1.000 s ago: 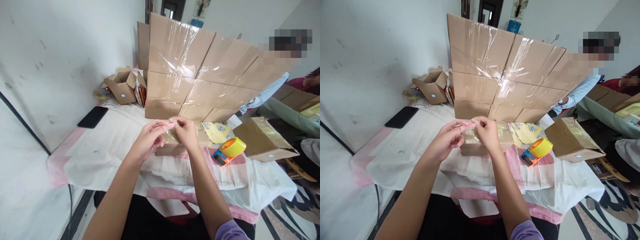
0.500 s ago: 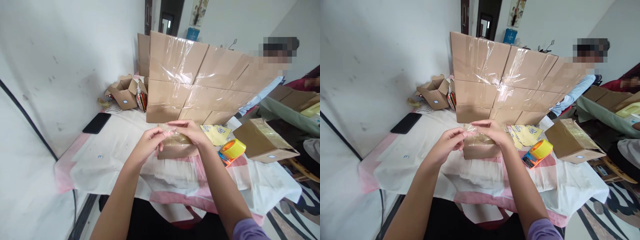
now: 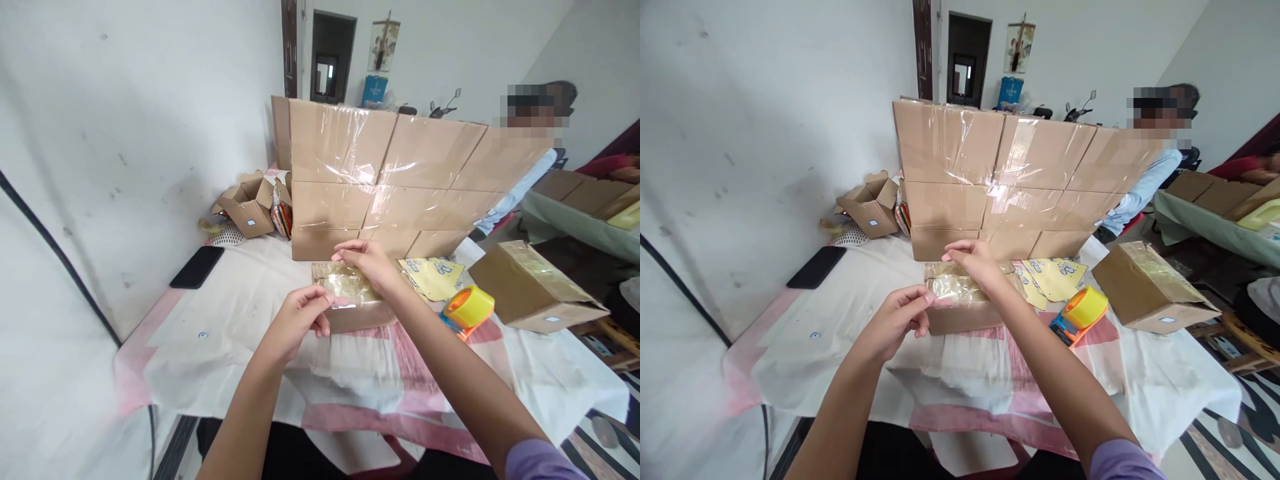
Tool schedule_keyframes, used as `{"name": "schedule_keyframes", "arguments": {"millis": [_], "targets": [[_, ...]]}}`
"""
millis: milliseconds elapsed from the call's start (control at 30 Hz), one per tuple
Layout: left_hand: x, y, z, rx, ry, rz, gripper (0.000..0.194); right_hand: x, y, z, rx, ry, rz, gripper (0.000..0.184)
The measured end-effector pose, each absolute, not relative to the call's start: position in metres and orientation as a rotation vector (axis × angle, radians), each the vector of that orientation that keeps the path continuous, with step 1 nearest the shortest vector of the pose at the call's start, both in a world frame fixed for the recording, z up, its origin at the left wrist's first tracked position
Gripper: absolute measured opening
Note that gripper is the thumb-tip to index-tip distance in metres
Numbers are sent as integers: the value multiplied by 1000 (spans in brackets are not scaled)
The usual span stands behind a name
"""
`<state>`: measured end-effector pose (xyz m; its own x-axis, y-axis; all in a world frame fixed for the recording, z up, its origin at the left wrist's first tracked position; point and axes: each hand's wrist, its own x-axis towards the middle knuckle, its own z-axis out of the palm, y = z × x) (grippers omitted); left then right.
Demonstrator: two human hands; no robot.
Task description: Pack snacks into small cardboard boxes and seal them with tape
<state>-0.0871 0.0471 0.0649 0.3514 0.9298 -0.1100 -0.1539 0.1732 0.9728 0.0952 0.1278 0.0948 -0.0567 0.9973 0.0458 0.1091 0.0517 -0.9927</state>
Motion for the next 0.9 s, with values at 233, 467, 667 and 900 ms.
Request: {"name": "schedule_keyframes", "arguments": {"millis": [233,467,667,900], "targets": [[-87,47,52,1147,1008,948,27,99,118,103,-1231,-1545,985,18],[-82,45,51,1142,1050,976,35,109,92,113,-1407,-1978,704,16],[-74,40,44,1234,1027,941,22,109,108,111,-1640,-2248,795,10],[-71,43,38,1323,1083,975,22,112,114,111,-1552,-2454,766,6]]}}
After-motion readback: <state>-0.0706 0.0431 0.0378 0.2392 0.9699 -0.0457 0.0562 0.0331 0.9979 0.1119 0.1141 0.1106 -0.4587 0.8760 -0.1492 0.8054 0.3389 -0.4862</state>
